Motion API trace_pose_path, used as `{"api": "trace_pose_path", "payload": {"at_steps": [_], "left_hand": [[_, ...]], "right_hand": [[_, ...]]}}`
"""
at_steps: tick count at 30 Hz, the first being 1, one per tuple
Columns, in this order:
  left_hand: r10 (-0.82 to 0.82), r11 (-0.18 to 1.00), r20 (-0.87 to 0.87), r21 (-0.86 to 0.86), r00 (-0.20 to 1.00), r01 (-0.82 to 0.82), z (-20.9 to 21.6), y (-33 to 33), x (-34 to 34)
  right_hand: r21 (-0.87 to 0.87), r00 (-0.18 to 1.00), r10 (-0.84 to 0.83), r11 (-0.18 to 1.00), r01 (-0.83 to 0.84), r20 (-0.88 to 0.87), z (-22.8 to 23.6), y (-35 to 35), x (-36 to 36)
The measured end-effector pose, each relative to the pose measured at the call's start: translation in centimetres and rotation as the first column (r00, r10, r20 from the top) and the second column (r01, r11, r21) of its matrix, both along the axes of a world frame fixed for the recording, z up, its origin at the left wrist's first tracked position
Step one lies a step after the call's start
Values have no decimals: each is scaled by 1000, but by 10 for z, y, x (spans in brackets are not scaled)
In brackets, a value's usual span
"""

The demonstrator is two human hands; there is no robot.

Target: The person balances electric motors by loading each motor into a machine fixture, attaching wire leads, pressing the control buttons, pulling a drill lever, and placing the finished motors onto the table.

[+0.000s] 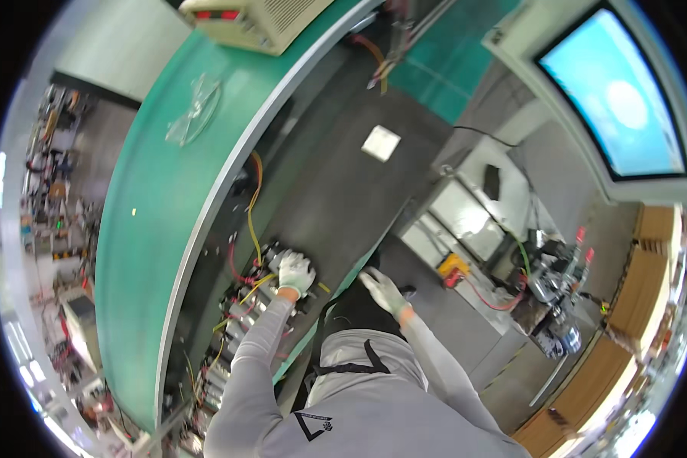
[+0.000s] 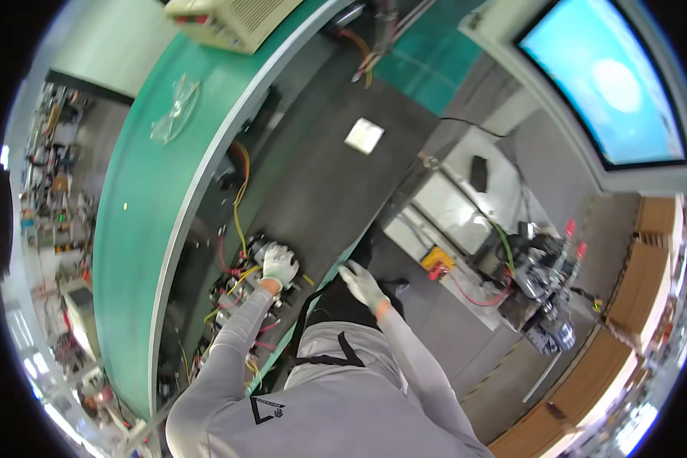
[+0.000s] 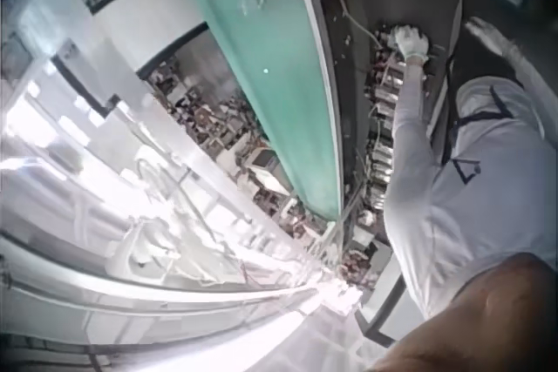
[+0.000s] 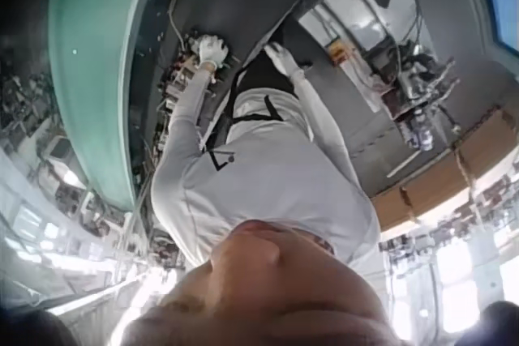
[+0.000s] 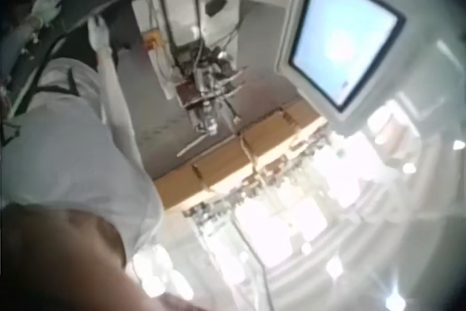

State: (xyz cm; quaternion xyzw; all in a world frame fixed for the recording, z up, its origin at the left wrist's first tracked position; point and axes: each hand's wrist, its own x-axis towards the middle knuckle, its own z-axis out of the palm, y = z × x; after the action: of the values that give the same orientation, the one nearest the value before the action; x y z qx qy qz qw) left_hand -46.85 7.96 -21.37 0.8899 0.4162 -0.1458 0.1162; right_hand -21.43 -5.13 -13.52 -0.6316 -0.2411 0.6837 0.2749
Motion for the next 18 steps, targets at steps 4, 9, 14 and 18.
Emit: {"api": "trace_pose_path", "payload": {"at_steps": [4,9,14,18], "left_hand": [[57,997,96,45,994,-62,-42,8,35],[143,990,80,-17,986,-142,-33,31,77],[-25,997,299,-66,954,47,4,62,196],[-85,993,373,-40,924,107,4,89,249]], "right_hand": [[2,780,-620,783,622,82,-80,-133,70],[93,536,-844,536,839,21,-59,-144,89],[208,491,-789,585,784,369,-62,-143,107],[137,503,-723,625,769,473,-46,-144,110]]}}
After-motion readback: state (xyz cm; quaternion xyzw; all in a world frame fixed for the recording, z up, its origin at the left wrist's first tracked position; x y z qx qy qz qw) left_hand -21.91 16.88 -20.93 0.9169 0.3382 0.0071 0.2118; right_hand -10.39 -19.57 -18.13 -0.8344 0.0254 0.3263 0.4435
